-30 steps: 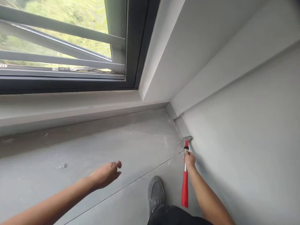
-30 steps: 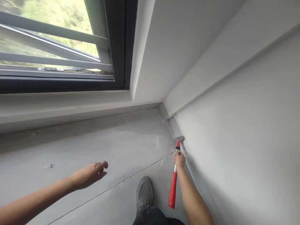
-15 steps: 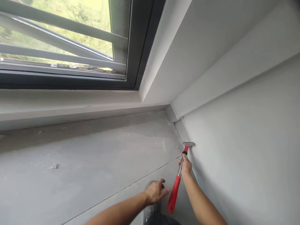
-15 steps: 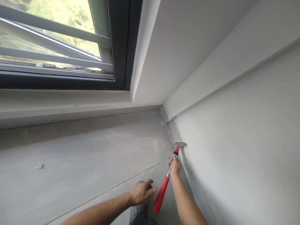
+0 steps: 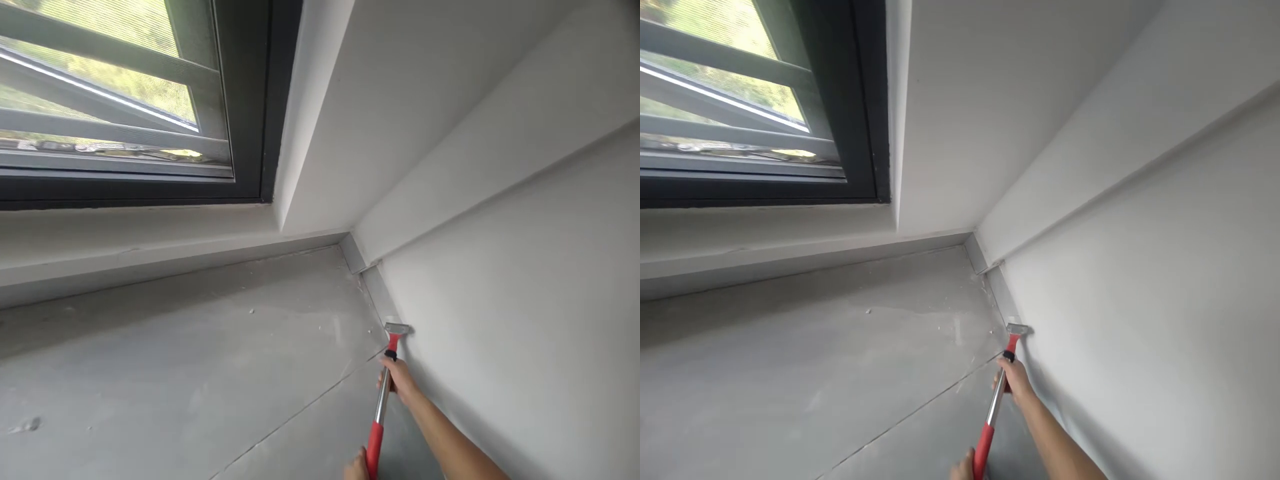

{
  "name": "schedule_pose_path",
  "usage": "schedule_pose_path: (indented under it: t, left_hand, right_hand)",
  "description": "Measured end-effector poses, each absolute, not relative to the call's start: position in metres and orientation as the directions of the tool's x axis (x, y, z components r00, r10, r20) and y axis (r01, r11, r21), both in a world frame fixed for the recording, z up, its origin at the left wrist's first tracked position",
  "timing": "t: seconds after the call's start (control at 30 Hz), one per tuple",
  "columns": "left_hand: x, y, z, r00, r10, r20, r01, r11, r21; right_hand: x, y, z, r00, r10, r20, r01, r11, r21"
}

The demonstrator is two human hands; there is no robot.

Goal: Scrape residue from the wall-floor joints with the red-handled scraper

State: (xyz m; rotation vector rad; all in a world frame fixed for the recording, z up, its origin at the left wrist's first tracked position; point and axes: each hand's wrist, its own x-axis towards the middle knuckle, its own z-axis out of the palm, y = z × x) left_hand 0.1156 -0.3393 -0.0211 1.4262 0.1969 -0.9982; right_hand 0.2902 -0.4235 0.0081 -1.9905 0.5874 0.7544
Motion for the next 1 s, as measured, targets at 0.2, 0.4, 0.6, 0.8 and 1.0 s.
schedule_pose_path:
  t: [0.2, 0.4, 0.6, 0.8, 1.0]
  left_hand:
    - [0.129, -0.342, -0.024, 0.505, -0.303, -0.808, 0.765, -0.277, 0.582]
    - [0.126, -0.343, -0.019, 0.472, -0.271, -0.839, 0.793, -0.284, 0.538]
    - [0.118, -0.335, 0.001, 0.699, -0.275, -0.66, 0.661, -0.104, 0.743]
    - [0.119, -0.319, 0.015, 0.671, -0.244, -0.7, 0.7, -0.099, 0.707]
    - [0.116, -0.319, 0.012, 0.697, -0.209, -0.686, 0.684, -0.095, 0.723]
  right_hand:
    - [0.303, -0.428, 0.004, 0.696, -0.037, -0.717, -0.58, -0.618, -0.531]
    - [0.301, -0.431, -0.002, 0.78, -0.036, -0.625, -0.499, -0.64, -0.584]
    - [0.312, -0.428, 0.003, 0.802, -0.008, -0.598, -0.442, -0.681, -0.584]
    - [0.313, -0.422, 0.01, 0.758, 0.018, -0.653, -0.476, -0.668, -0.571]
    - [0.305, -0.429, 0.007, 0.808, 0.032, -0.588, -0.435, -0.641, -0.632]
